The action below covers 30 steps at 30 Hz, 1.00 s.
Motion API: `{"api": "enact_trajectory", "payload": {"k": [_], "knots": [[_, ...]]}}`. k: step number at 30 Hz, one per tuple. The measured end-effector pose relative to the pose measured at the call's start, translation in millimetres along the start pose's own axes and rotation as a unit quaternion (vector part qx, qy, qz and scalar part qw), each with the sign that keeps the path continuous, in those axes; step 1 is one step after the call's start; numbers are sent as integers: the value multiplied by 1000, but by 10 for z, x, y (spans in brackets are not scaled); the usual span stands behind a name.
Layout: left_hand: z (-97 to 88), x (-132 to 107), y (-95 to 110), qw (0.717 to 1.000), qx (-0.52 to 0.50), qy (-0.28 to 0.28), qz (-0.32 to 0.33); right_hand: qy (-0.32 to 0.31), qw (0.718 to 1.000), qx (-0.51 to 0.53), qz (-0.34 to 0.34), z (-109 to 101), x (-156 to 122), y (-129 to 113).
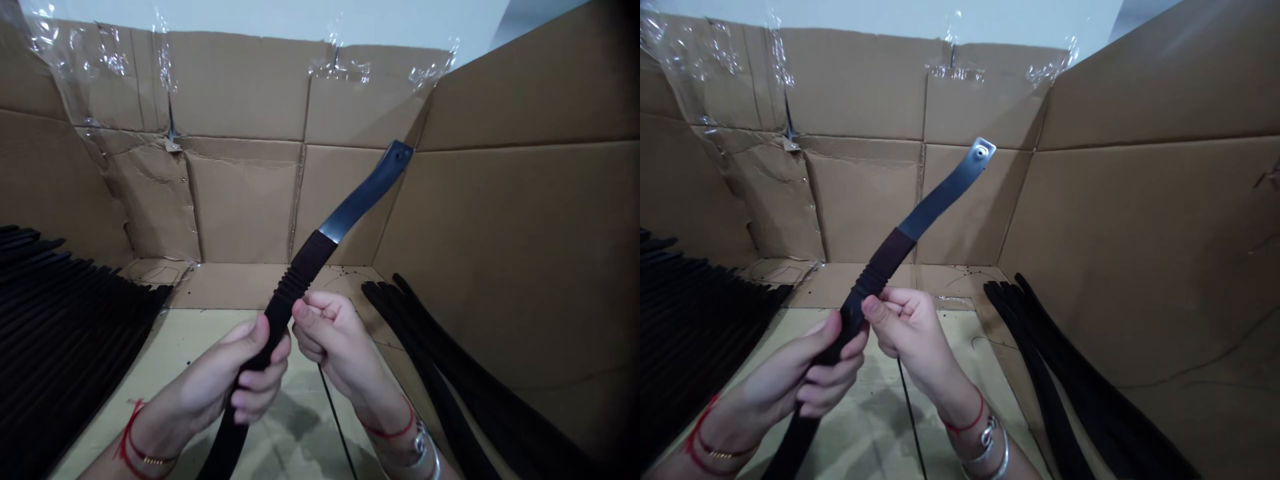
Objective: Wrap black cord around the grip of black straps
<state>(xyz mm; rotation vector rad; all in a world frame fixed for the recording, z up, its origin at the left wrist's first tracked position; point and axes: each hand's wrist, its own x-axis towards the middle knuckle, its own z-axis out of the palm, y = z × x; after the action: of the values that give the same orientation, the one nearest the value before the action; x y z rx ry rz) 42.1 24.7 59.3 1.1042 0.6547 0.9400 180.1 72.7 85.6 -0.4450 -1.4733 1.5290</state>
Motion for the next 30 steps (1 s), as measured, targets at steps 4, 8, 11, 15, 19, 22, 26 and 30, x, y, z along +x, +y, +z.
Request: {"api": "enact_trajectory", "payload": {"k": [4, 8, 11, 15, 19, 22, 26, 30], "knots": [[-9, 13, 23, 985, 81, 134, 71, 113, 990, -54, -70, -37, 31, 7], [-44, 31, 55, 992, 59, 111, 12, 46, 998, -33, -18, -59, 42, -16], [-38, 49, 19, 997, -6, -23, -71, 15, 1000, 2, 3, -15, 15, -39], [24, 42, -34, 960, 166, 200, 102, 126, 989, -29, -69, 60, -30, -52], [21, -25, 38, 994, 72, 55, -67, -26, 999, -37, -13, 33, -79, -105], [17, -25, 53, 988, 119, 91, -21, 30, 995, -80, -55, 41, -89, -108], [66, -9, -11, 938, 194, 259, 125, -1, 999, -15, -39, 76, -65, -60], [88, -29, -48, 988, 82, 123, 39, -43, 999, 17, 13, 78, -34, -27]]}}
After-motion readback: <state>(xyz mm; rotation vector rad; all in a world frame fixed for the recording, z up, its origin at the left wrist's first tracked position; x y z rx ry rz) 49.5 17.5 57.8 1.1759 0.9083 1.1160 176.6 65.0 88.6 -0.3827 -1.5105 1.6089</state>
